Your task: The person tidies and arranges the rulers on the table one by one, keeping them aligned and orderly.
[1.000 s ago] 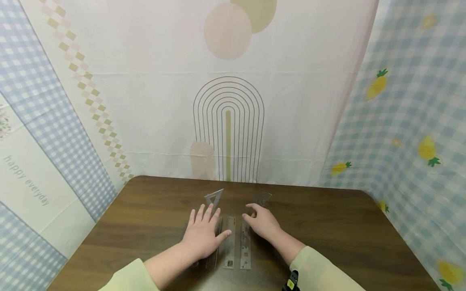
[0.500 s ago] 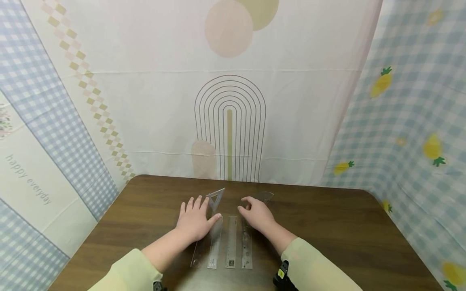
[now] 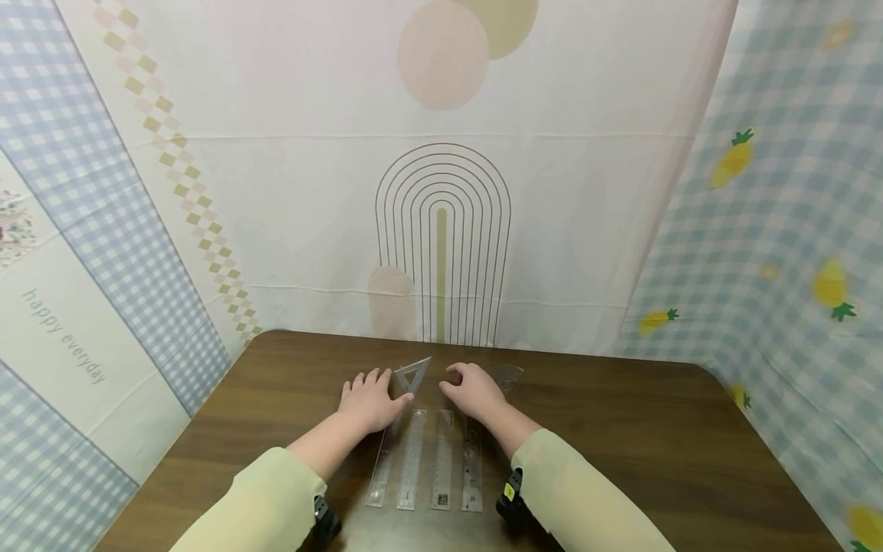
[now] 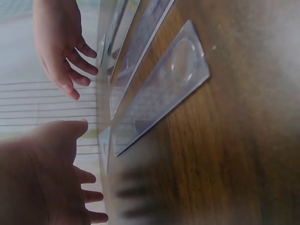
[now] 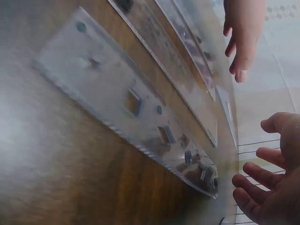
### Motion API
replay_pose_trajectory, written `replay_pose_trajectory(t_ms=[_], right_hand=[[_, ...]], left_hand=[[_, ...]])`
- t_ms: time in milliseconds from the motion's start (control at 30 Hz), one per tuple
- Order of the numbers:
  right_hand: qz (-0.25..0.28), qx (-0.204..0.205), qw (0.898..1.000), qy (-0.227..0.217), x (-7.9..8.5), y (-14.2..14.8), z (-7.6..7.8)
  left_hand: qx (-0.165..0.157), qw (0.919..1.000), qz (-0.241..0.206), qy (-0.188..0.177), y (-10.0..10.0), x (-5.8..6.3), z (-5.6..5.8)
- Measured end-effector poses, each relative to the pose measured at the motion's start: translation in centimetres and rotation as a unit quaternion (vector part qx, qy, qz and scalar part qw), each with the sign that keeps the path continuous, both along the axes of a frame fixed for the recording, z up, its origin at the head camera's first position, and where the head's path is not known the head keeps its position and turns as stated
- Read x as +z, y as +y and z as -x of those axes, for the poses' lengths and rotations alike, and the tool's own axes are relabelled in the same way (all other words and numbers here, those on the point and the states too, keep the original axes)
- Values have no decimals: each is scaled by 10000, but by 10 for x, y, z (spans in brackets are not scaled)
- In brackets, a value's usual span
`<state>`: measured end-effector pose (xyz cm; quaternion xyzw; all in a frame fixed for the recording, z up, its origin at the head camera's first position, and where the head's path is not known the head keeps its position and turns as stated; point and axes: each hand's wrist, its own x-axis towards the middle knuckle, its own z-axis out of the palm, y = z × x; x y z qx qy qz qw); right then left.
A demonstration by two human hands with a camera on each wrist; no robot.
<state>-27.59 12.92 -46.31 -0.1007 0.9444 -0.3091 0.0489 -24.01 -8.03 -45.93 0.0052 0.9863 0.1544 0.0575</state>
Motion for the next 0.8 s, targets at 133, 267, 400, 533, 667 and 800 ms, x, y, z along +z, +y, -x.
replay_pose_trajectory(t_ms=[133,267,400,533,667,800], right_hand=[[-162,165,9997,-38,-1,-3,10],[-384,263,9989,-14,-4,-7,19],[-660,303,9973,50,-7,-13,26],[-973,297,9948,110,-10,-19,32],[-1120,253,9933,81,-11,-24,39],[-1179,225,9928,60,-13,-29,45]], left_hand=[[-33,10000,11,-72,0,-2,5],[-79,9999,81,-108,-2,-4,10],[-116,9998,145,-97,-3,-5,13],[-107,9995,290,-112,-4,-8,17],[-126,9990,408,-141,-5,-10,21],[-173,9990,379,-171,-5,-11,21]])
